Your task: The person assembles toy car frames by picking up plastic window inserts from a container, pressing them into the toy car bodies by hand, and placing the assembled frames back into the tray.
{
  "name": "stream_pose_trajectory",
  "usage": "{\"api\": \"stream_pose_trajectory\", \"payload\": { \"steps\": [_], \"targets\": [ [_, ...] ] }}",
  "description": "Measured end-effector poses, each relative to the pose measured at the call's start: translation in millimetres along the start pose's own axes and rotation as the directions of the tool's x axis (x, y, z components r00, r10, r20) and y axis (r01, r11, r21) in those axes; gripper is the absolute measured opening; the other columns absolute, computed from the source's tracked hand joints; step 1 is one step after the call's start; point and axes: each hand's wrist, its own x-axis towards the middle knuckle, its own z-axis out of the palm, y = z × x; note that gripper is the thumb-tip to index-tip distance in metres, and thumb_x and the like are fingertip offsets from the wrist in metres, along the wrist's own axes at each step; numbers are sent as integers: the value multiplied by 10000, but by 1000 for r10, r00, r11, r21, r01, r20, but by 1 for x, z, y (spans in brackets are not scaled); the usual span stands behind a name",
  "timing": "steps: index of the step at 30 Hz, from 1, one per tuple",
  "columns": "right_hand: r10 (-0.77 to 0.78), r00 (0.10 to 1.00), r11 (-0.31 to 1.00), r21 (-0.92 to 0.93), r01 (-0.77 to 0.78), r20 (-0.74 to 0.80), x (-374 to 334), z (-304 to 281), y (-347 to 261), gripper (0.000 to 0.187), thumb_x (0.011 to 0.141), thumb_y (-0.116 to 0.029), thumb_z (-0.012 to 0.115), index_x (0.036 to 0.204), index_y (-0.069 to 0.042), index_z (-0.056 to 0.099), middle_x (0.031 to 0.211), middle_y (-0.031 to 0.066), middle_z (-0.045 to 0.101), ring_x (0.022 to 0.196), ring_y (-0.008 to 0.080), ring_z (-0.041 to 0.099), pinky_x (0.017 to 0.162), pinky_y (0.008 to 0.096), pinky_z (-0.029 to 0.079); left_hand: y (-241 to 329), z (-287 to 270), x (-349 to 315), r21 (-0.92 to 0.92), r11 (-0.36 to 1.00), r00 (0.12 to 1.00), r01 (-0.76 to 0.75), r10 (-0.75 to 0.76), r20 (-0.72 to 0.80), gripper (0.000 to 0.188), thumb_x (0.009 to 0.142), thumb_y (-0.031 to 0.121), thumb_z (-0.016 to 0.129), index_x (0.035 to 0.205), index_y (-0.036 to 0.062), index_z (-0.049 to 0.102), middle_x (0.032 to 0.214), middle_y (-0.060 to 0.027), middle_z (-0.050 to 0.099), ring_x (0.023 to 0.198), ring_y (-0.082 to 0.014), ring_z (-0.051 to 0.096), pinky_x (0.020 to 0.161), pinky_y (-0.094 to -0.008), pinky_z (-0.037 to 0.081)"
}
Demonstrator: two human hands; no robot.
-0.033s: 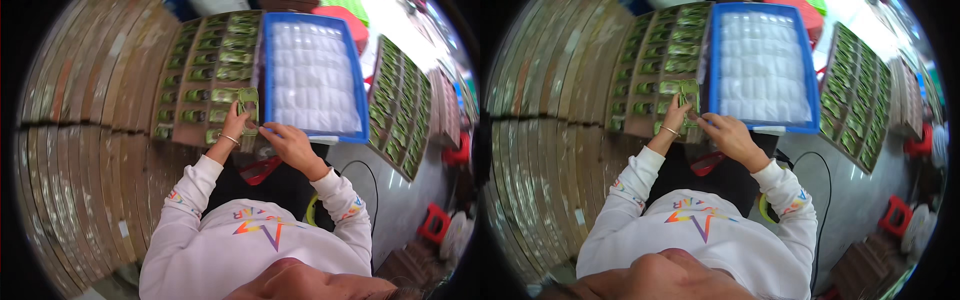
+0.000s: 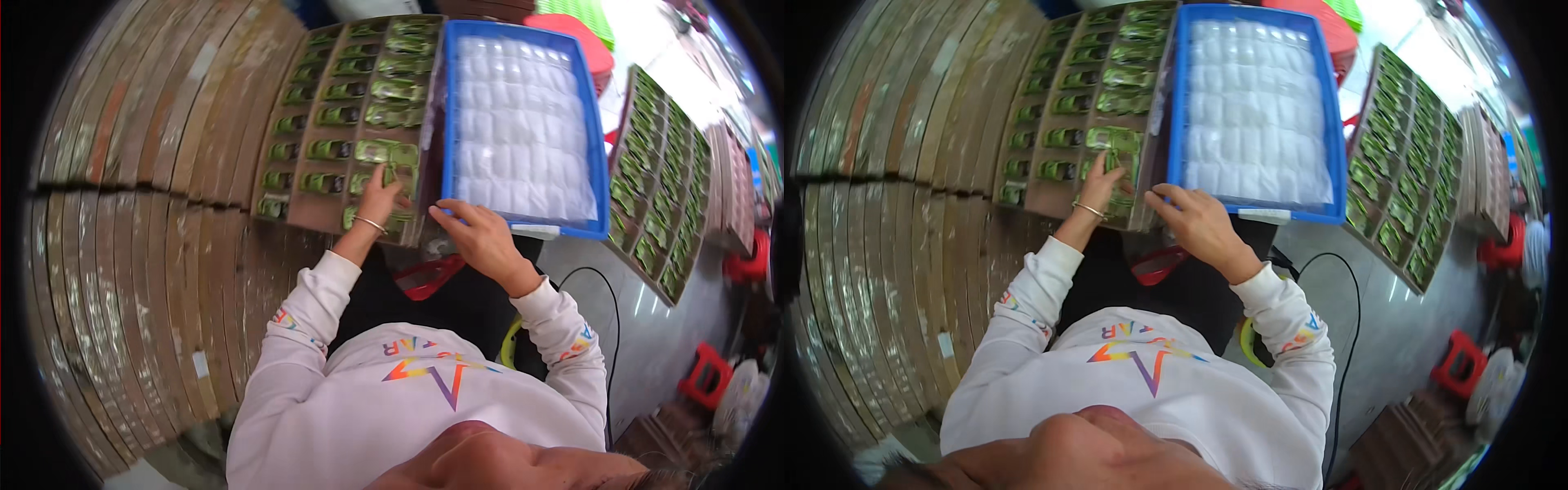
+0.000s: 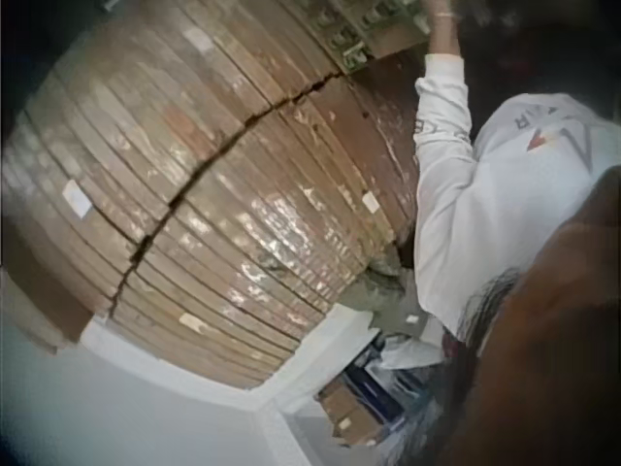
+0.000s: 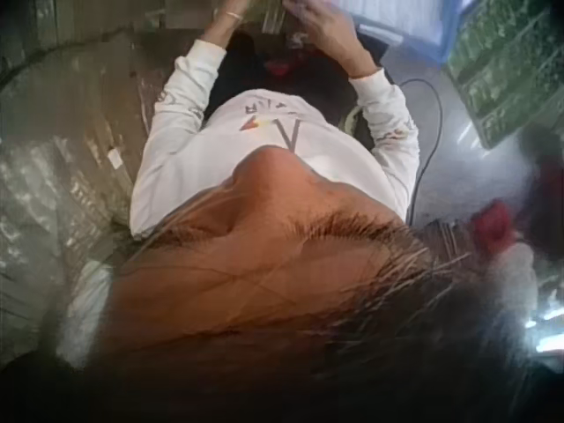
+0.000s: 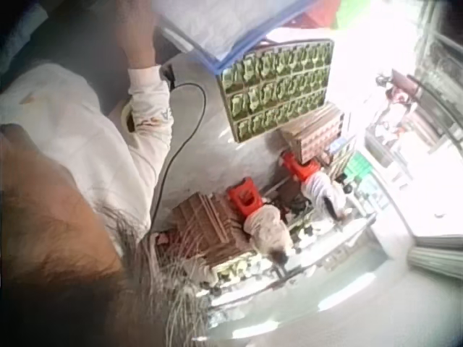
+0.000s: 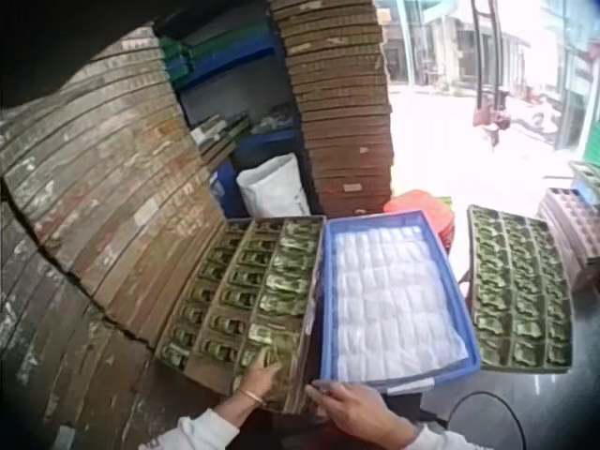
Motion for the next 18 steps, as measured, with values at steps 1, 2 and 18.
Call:
{"api": "stream_pose_trajectory", "payload": {
  "steps": [1,2,18],
  "targets": [
    [-18,1000,1000,13,18,23,5,3,-2,466,725,5,607,1184,-80,615,1152,83,602,844,276,633,730,378,514,6,-22,-4,-28,984,984,177,-178,-19,461,859,80,618,1303,20,511,940,-64,635,708,-150,624,633,-289,514],
    [-32,999,999,19,31,43,9,5,-4,468,724,7,602,1186,-73,608,1157,83,591,860,277,634,745,377,511,-1,-56,-2,-17,990,984,139,-140,-111,478,851,41,605,1322,53,524,899,-64,642,621,-137,623,531,-280,504],
    [128,986,992,3,-129,106,31,24,15,354,780,20,604,1113,-88,655,1059,68,635,862,291,642,737,387,525,-52,-207,4,847,390,931,-362,192,309,357,690,-100,555,934,118,699,957,-109,575,984,-334,542,857,-437,460]
  ]
}}
